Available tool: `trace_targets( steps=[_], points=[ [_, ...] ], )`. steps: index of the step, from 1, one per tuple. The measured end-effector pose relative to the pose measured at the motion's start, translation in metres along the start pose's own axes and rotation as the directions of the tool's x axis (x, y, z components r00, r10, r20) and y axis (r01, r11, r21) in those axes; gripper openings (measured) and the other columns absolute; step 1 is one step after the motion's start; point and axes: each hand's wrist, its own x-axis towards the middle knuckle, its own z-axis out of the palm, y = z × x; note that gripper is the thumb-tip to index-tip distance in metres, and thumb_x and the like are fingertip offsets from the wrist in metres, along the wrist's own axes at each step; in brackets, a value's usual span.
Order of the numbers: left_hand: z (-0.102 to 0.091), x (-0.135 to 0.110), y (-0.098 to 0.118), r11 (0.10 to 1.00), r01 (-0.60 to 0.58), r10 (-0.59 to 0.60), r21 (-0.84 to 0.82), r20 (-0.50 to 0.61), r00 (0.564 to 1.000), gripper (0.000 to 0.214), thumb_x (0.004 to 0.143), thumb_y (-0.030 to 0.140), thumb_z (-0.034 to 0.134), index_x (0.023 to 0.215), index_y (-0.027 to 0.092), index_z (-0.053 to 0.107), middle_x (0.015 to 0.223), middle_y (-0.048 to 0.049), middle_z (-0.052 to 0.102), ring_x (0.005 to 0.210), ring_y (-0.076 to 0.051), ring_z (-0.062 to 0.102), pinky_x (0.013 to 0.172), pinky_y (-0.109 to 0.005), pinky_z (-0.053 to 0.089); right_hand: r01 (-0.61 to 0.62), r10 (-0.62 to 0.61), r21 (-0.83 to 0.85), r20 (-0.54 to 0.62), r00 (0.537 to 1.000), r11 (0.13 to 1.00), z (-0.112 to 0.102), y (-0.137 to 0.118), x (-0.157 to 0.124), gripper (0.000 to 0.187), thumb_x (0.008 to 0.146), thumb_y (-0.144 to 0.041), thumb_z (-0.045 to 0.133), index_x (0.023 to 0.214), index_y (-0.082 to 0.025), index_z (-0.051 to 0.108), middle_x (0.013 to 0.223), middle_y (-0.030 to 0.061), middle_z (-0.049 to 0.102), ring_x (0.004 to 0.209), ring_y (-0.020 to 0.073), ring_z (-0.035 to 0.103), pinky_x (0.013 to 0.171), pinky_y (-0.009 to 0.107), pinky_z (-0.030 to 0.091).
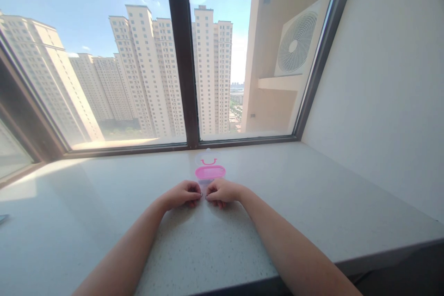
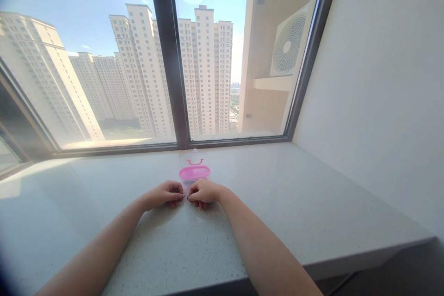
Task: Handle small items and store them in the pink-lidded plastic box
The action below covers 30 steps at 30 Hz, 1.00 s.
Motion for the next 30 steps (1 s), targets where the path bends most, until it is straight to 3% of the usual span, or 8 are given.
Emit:
trace_targets(
  steps=[30],
  points=[
    [-0.0013, -0.0021, 0.0001, 1.000, -0.003, 0.002, 0.015, 0.008, 1.000, 0.030, 0.069, 0.042, 0.064, 0.077, 0.015, 0.056, 0.064, 0.0019, 0.058, 0.057, -0.012, 0.057, 0.055, -0.025, 0.045, -0.003, 0.003, 0.024, 0.011, 1.000, 1.000, 0.0003, -0.0005, 0.0004, 0.005, 0.074, -0.017, 0.052, 0.073, -0.013, 0.054, 0.057, -0.0028, 0.055, 0.042, 0.0081, 0.054, 0.039, 0.016, 0.041]
  ],
)
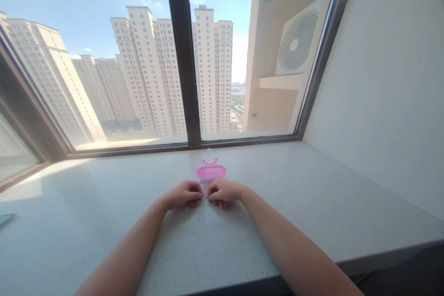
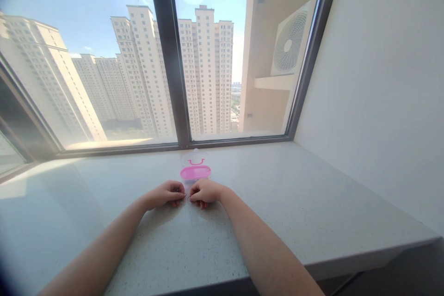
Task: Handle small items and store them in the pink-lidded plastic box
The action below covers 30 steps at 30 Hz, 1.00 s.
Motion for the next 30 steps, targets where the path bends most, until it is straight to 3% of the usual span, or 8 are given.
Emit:
trace_targets(
  steps=[30],
  points=[
    [0.0001, 0.0011, -0.0002, 1.000, -0.019, 0.019, -0.007, 0.008, 1.000, 0.026, 0.071, 0.039, 0.063, 0.076, 0.015, 0.056, 0.064, 0.0017, 0.058, 0.056, -0.012, 0.057, 0.054, -0.023, 0.044, 0.001, -0.001, 0.014, 0.008, 1.000, 1.000, -0.0004, -0.0023, -0.0023, 0.002, 0.073, -0.015, 0.053, 0.072, -0.013, 0.055, 0.056, -0.0033, 0.054, 0.043, 0.0082, 0.054, 0.040, 0.016, 0.041]
  ],
)
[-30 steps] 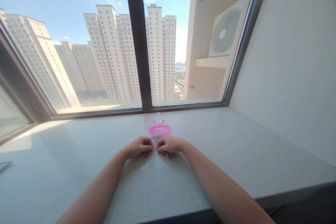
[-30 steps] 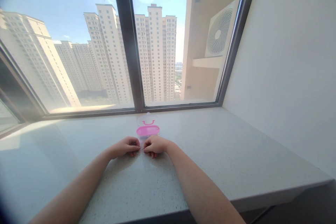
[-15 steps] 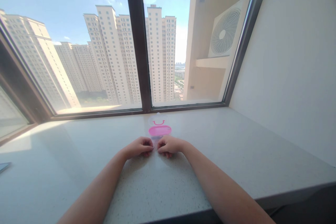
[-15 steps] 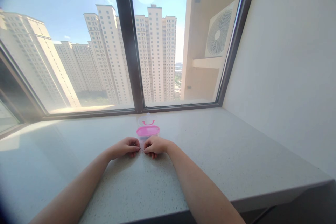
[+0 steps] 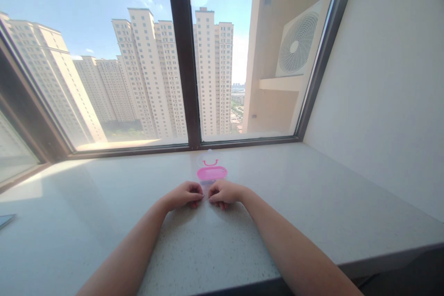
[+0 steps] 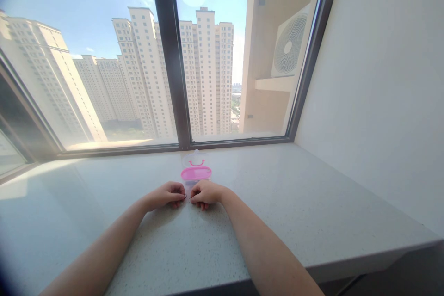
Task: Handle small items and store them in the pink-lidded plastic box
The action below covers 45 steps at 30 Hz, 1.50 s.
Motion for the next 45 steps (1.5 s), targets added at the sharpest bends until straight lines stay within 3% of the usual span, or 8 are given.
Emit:
trace_targets(
  steps=[45],
  points=[
    [0.0002, 0.0017, -0.0035, 1.000, 0.024, -0.024, -0.013, -0.016, 1.000, 0.030, 0.068, 0.042, 0.064, 0.077, 0.015, 0.057, 0.066, 0.0008, 0.059, 0.057, -0.013, 0.057, 0.055, -0.025, 0.045, 0.009, -0.009, -0.033, -0.010, 1.000, 0.999, 0.0001, 0.0047, 0.0025, 0.005, 0.071, -0.017, 0.050, 0.071, -0.014, 0.054, 0.058, -0.0029, 0.055, 0.044, 0.0094, 0.056, 0.039, 0.017, 0.041]
  ],
)
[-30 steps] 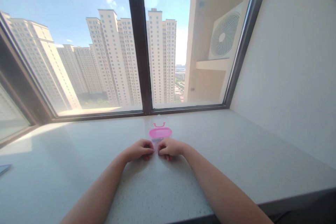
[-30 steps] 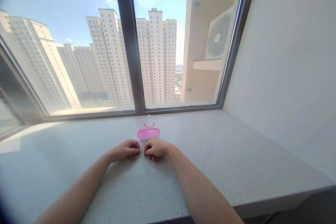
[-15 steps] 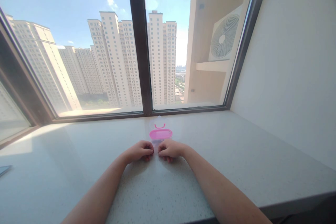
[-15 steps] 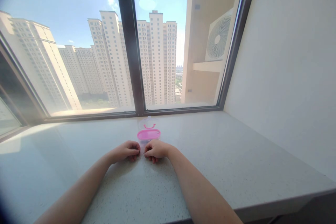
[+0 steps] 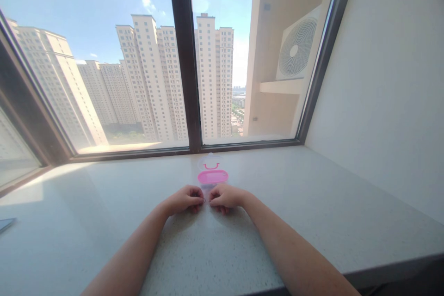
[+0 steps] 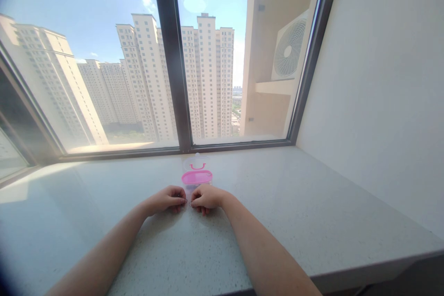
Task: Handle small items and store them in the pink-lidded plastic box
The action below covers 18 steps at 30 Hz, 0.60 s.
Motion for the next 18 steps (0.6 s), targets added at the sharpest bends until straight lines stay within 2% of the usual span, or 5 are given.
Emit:
trace_targets(
  steps=[9, 18],
  points=[
    [0.0001, -0.0001, 0.0006, 1.000, 0.014, -0.013, 0.013, -0.013, 1.000, 0.028, 0.067, 0.041, 0.063, 0.076, 0.015, 0.057, 0.066, 0.0009, 0.059, 0.057, -0.013, 0.058, 0.055, -0.025, 0.045, -0.023, 0.023, 0.003, -0.006, 1.000, 1.000, 0.0008, -0.0012, -0.0006, 0.008, 0.069, -0.014, 0.049, 0.074, -0.014, 0.055, 0.057, -0.0034, 0.055, 0.044, 0.0086, 0.055, 0.040, 0.016, 0.041],
    [0.0007, -0.0003, 0.0011, 1.000, 0.007, -0.007, 0.007, -0.007, 1.000, 0.027, 0.067, 0.040, 0.062, 0.076, 0.015, 0.057, 0.066, 0.0014, 0.058, 0.056, -0.012, 0.057, 0.054, -0.024, 0.045, -0.016, 0.016, -0.011, -0.007, 1.000, 1.000, 0.0004, -0.0020, -0.0010, 0.004, 0.071, -0.017, 0.051, 0.071, -0.014, 0.054, 0.058, -0.0031, 0.055, 0.044, 0.0087, 0.055, 0.040, 0.017, 0.041]
  ],
)
